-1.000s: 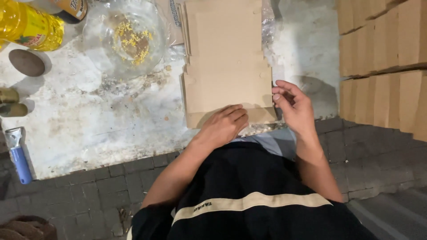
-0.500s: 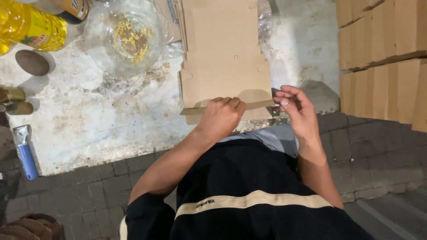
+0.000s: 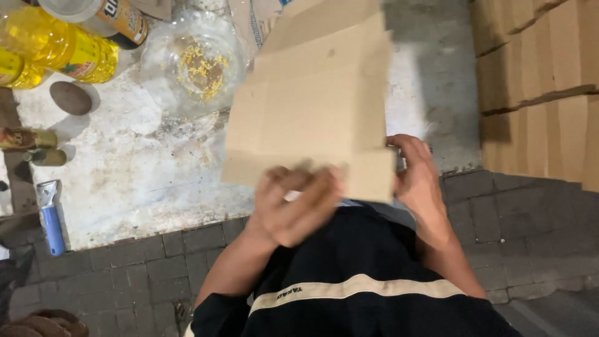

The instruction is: The person assembles small cardboard boxes by folding flat pieces along pre-scored lines and interlocking tabs. They repeatedly pick up flat pieces, fold them into box shapes, and place the finished boxes on a stack to the right.

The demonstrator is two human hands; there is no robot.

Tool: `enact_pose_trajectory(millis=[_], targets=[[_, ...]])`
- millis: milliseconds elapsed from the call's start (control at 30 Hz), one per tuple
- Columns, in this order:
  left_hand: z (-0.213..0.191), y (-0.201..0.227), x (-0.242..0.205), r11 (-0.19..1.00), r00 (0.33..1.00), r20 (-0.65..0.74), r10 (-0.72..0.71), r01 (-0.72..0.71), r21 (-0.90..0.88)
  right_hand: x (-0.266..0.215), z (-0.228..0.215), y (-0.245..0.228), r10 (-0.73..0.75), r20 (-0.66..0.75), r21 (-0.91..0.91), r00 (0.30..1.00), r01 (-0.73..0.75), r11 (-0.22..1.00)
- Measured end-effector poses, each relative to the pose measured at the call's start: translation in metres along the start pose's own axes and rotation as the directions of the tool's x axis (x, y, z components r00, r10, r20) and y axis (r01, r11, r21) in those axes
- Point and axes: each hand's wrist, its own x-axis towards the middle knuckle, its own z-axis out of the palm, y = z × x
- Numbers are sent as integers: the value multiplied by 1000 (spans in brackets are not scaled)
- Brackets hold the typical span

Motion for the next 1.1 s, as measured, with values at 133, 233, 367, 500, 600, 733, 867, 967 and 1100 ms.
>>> enact_pose_trajectory(millis=[133,233,367,500,600,733,867,967,1100], targets=[[40,2,-43,999,973,233,0,-9,37,16,13,-6,300,108,242,948,-317,917],[65,-18,-93,996,938,336,-89,85,25,46,39,-7,499,425,691,755,-626,360],[85,-35,-124,985,921,355,-160,129,111,82,56,6,356,329,372,875,-467,802],[93,-37,-119,960,896,368,-248,178,215,115,71,22,461,396,220,794,-569,792],[104,-32,-117,935,864,381,-331,243,260,121,88,69,449,319,142,835,-510,848],[116,-48,-111,915,870,349,-348,235,328,127,108,76,390,185,277,902,-429,860],[115,-65,-103,878,849,239,-472,427,218,131,117,74,351,105,443,931,-359,821],[113,-77,-105,828,811,167,-560,555,82,132,95,30,338,96,470,936,-342,813],[105,-76,-96,563,573,153,-805,820,-104,130,100,39,448,171,653,877,-442,616]])
